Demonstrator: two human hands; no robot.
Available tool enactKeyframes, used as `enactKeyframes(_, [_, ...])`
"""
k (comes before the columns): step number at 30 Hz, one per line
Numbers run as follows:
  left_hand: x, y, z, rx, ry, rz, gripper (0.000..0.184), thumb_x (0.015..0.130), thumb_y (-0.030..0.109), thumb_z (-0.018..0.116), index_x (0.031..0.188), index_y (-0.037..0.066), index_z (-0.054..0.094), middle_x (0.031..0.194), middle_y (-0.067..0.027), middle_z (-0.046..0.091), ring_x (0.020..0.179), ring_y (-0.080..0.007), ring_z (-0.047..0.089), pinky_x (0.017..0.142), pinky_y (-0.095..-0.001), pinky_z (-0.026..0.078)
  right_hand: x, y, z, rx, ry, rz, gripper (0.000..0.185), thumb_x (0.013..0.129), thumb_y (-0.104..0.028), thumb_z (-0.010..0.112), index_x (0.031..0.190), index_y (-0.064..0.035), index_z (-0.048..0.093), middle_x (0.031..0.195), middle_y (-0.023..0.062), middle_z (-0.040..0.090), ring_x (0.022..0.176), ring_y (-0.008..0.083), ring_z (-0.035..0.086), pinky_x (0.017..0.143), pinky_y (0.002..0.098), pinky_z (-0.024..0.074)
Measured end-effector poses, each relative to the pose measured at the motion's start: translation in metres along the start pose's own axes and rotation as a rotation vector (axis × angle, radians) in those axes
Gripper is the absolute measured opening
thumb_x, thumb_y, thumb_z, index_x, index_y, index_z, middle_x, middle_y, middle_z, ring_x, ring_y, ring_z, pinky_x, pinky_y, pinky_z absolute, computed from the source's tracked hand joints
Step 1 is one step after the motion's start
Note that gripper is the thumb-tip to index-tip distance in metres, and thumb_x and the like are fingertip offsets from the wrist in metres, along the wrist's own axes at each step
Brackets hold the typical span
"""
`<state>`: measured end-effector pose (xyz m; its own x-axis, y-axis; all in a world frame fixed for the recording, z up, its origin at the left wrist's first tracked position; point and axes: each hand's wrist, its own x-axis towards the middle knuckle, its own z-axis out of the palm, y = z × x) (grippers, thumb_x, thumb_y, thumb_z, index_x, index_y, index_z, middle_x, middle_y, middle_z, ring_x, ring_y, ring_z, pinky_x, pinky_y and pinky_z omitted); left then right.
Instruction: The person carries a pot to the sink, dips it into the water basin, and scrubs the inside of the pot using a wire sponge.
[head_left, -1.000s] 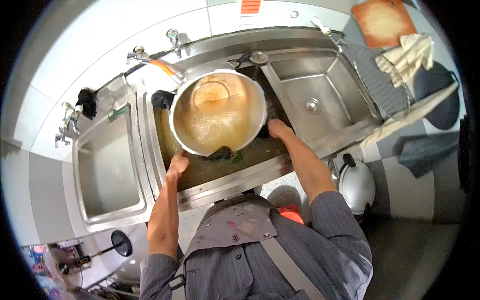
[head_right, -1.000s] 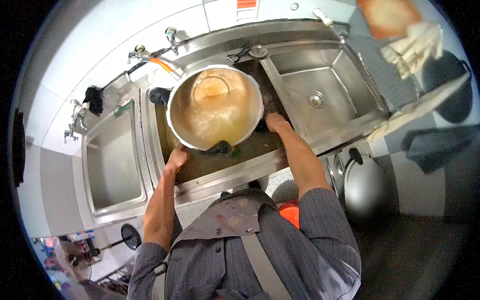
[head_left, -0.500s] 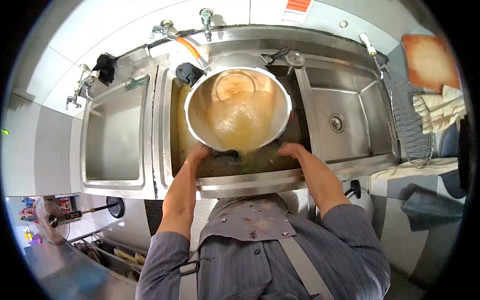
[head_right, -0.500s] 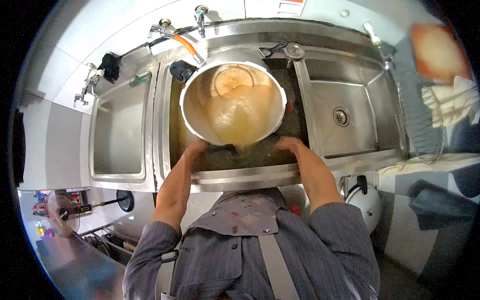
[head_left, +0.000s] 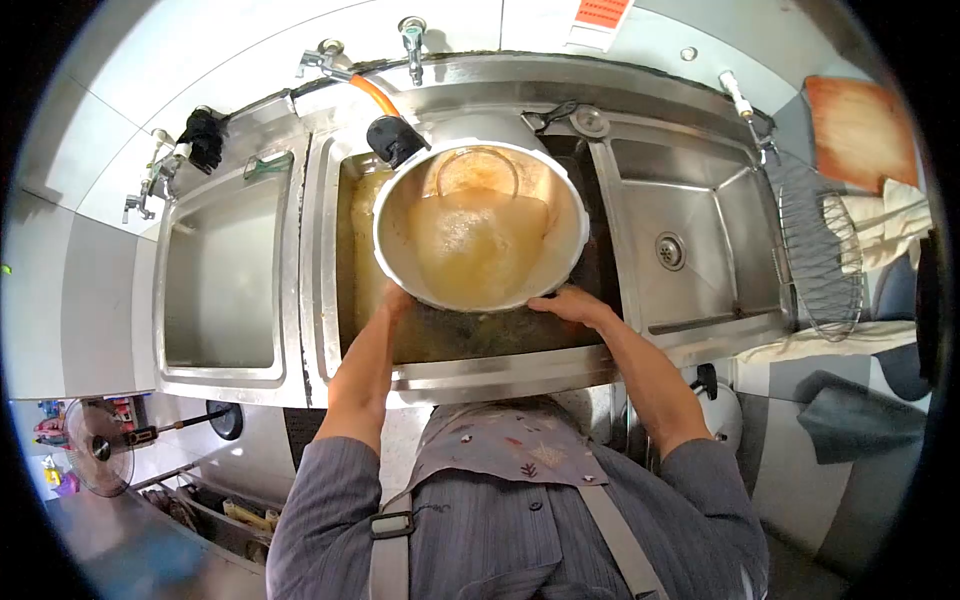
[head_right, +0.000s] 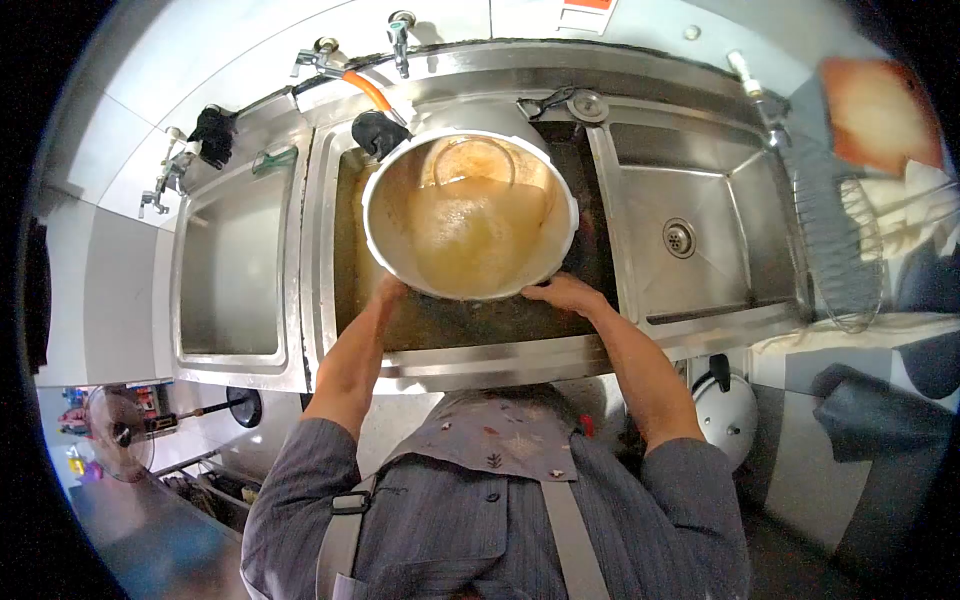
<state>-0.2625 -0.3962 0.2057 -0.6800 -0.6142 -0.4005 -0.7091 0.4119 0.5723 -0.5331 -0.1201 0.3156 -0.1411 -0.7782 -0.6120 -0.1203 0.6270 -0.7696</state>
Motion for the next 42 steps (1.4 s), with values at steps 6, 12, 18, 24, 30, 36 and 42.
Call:
enactKeyframes(6, [-0.027, 0.022, -0.012, 0.185, -0.069, -0.003, 0.039, 0.078, 0.011, 0.064, 0.116, 0.004, 0.067, 0.114, -0.0249, 0.068, 0.108, -0.0412, 0.066, 0.090, -0.0497, 0.054, -0.011, -0.018, -0.019, -0.266, 0.195, 0.127, 0.063, 0.078, -0.044, 0.077, 0.124, -0.0027, 0.067, 0.121, 0.0184, 0.068, 0.108, 0.0299, 0.066, 0.092, 0.0374, 0.0507])
enactKeyframes(12, [-0.094, 0.070, -0.078, 0.428, -0.127, -0.067, 0.040, 0.076, 0.010, 0.063, 0.115, 0.002, 0.066, 0.113, -0.0258, 0.068, 0.109, -0.0409, 0.066, 0.090, -0.0502, 0.055, -0.008, 0.000, -0.019, -0.328, 0.507, 0.038, 0.055, 0.077, -0.042, 0.075, 0.113, -0.0012, 0.071, 0.102, 0.0247, 0.072, 0.091, 0.0326, 0.071, 0.083, 0.0425, 0.0542])
enactKeyframes(18, [-0.160, 0.112, -0.113, 0.420, -0.086, -0.089, 0.040, 0.076, 0.012, 0.065, 0.115, 0.000, 0.064, 0.111, -0.0290, 0.067, 0.108, -0.0441, 0.064, 0.094, -0.0505, 0.052, -0.043, -0.045, 0.005, -0.886, 0.474, -0.075, 0.028, 0.086, -0.024, 0.061, 0.104, -0.0035, 0.070, 0.095, 0.0227, 0.071, 0.089, 0.0412, 0.069, 0.080, 0.0502, 0.0551])
enactKeyframes(24, [-0.188, 0.152, -0.118, -0.102, -0.036, 0.171, 0.059, 0.075, 0.017, 0.074, 0.129, 0.000, 0.058, 0.107, -0.0232, 0.069, 0.103, -0.0346, 0.067, 0.094, -0.0417, 0.051, -0.053, -0.115, 0.105, -0.455, 0.200, -0.870, 0.073, 0.081, -0.023, 0.076, 0.142, -0.0013, 0.044, 0.136, 0.0237, 0.053, 0.121, 0.0423, 0.055, 0.105, 0.0486, 0.0437])
enactKeyframes(30, [-0.160, 0.152, -0.103, -0.602, -0.143, 0.108, 0.056, 0.090, 0.029, 0.074, 0.133, -0.002, 0.055, 0.113, -0.0129, 0.067, 0.098, -0.0221, 0.065, 0.086, -0.0358, 0.054, 0.020, -0.094, 0.115, -0.049, 0.197, -0.851, 0.059, 0.088, -0.011, 0.072, 0.140, -0.0017, 0.045, 0.126, 0.0166, 0.061, 0.113, 0.0267, 0.062, 0.096, 0.0359, 0.0508])
enactKeyframes(36, [-0.123, 0.128, -0.134, -0.137, 0.710, 0.114, 0.056, 0.083, 0.030, 0.077, 0.127, -0.001, 0.058, 0.124, -0.0228, 0.062, 0.110, -0.0336, 0.063, 0.093, -0.0416, 0.051, 0.046, -0.075, 0.025, -0.920, 0.662, -0.327, 0.062, 0.087, -0.011, 0.068, 0.144, -0.0072, 0.044, 0.139, 0.0235, 0.050, 0.126, 0.0399, 0.052, 0.109, 0.0515, 0.0408])
enactKeyframes(42, [-0.054, 0.104, -0.118, -0.306, 0.343, -0.109, 0.048, 0.090, 0.040, 0.064, 0.114, -0.002, 0.066, 0.097, -0.0271, 0.070, 0.093, -0.0365, 0.070, 0.084, -0.0440, 0.054, 0.119, -0.031, 0.076, -0.797, 0.483, -0.120, 0.069, 0.090, -0.038, 0.060, 0.150, -0.0154, 0.035, 0.139, 0.0277, 0.051, 0.123, 0.0442, 0.054, 0.108, 0.0542, 0.0392])
